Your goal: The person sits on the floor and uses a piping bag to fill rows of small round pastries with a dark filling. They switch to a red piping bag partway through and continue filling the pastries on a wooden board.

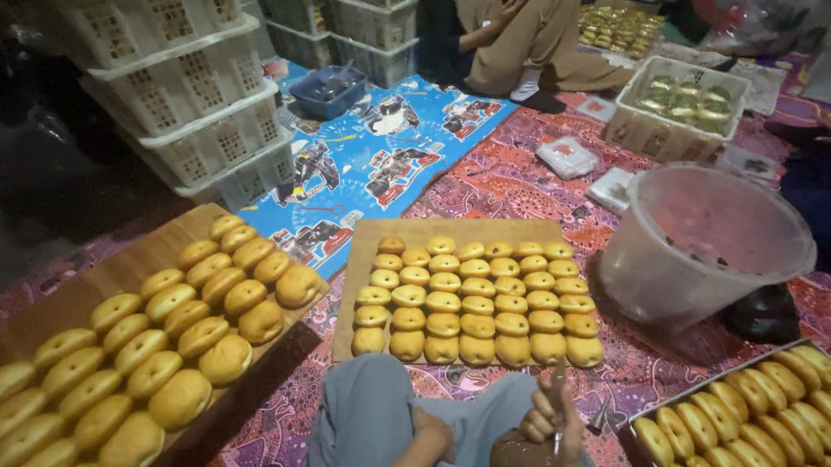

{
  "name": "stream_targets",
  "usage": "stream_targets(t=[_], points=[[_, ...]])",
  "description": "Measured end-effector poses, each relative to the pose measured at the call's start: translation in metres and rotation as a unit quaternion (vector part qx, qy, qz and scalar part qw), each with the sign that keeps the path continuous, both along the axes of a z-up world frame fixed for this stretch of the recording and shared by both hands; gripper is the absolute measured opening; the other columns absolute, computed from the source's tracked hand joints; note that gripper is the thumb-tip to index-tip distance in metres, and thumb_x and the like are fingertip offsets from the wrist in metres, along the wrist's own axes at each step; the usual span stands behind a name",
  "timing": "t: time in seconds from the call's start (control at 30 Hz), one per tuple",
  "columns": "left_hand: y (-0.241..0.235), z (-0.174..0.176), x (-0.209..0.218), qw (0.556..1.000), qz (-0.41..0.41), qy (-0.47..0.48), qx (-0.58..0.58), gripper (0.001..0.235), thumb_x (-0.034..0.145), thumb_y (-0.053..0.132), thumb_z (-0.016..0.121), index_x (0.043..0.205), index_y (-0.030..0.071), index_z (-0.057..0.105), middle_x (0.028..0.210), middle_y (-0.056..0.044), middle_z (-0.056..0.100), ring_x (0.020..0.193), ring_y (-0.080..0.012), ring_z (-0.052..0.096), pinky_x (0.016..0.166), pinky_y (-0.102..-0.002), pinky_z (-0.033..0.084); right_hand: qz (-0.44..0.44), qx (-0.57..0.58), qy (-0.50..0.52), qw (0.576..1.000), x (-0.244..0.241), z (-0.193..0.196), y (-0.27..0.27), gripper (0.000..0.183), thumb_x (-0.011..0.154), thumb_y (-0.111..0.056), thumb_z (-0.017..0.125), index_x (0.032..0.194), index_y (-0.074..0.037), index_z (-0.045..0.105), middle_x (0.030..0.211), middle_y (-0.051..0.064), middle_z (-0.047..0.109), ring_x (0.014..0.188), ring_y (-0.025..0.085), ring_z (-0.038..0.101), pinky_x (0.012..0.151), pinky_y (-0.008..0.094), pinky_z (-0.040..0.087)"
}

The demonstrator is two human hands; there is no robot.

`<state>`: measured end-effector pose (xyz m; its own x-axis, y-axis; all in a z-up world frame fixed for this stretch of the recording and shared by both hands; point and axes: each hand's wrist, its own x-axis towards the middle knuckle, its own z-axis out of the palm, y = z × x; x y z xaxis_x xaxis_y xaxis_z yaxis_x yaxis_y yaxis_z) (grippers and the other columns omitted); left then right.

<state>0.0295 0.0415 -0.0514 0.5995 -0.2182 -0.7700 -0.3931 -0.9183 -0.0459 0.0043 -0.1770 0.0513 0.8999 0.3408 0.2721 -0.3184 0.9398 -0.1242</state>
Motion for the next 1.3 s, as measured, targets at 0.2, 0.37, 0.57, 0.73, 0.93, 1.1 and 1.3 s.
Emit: stream_targets(t=[0.2,0.37,0.57,0.73,0.93,1.1,1.3], points=[[0.042,-0.005,0.0,0.919,0.245,-0.053,-0.303,0.076,0.085,0.057,0.067,0.141,0.006,0.061,0.139,-0.02,0.064,0.131,-0.0341,0.06,0.11,-0.044,0.045,0.023,-0.168,0.122,0.978,0.026,-0.069,0.036,0.036,0.104,-0.041,0.049,0.112,-0.007,0.059,0.061,-0.005,0.035,0.045,0.007,0.027,0.04,0.025,0.024],[0.022,-0.023,-0.015,0.57,0.41,-0.044,-0.711,0.073,0.093,0.049,0.07,0.146,0.001,0.055,0.141,-0.016,0.061,0.134,-0.0269,0.055,0.115,-0.035,0.04,0.113,-0.194,0.183,0.957,0.058,-0.104,0.075,0.031,0.098,-0.046,0.053,0.093,-0.016,0.057,0.058,-0.004,0.039,0.045,0.011,0.033,0.041,0.03,0.028],[0.03,-0.018,-0.032,0.544,0.473,0.108,-0.685,0.084,0.086,0.043,0.079,0.152,0.005,0.042,0.145,-0.009,0.058,0.136,-0.0176,0.054,0.115,-0.031,0.04,0.071,-0.362,0.285,0.885,0.08,-0.122,0.099,0.041,0.095,-0.05,0.063,0.08,-0.016,0.048,0.058,0.001,0.043,0.046,0.017,0.044,0.044,0.034,0.038],[0.018,0.002,0.011,0.565,0.44,0.085,-0.693,0.093,0.075,0.038,0.088,0.148,0.003,0.043,0.137,-0.013,0.061,0.128,-0.022,0.058,0.109,-0.034,0.047,0.029,-0.412,0.312,0.855,0.142,-0.12,0.081,0.036,0.092,-0.048,0.065,0.08,-0.017,0.053,0.055,-0.001,0.042,0.043,0.015,0.043,0.041,0.032,0.038],[-0.012,0.017,0.134,0.578,0.527,0.089,-0.616,0.089,0.081,0.039,0.084,0.153,0.01,0.041,0.141,-0.007,0.058,0.129,-0.021,0.057,0.104,-0.039,0.049,-0.091,-0.594,0.266,0.754,0.286,-0.117,0.051,0.027,0.094,-0.04,0.064,0.099,-0.013,0.065,0.066,0.003,0.059,0.053,0.015,0.053,0.047,0.029,0.043],[-0.038,0.015,0.225,0.277,0.516,0.264,-0.767,0.066,0.095,0.031,0.075,0.151,0.007,0.049,0.138,-0.013,0.064,0.124,-0.0303,0.064,0.102,-0.046,0.057,-0.114,-0.719,0.172,0.664,0.407,-0.126,0.029,0.036,0.097,-0.032,0.06,0.109,0.001,0.066,0.077,0.007,0.066,0.061,0.017,0.061,0.055,0.035,0.05],[-0.042,-0.002,0.282,0.298,0.545,0.266,-0.737,0.05,0.098,0.029,0.069,0.143,0.013,0.055,0.13,-0.009,0.068,0.114,-0.0239,0.07,0.094,-0.047,0.06,-0.095,-0.833,0.104,0.535,0.462,-0.148,0.021,0.041,0.096,-0.034,0.058,0.122,-0.005,0.068,0.084,0.011,0.073,0.069,0.015,0.061,0.064,0.035,0.05]])
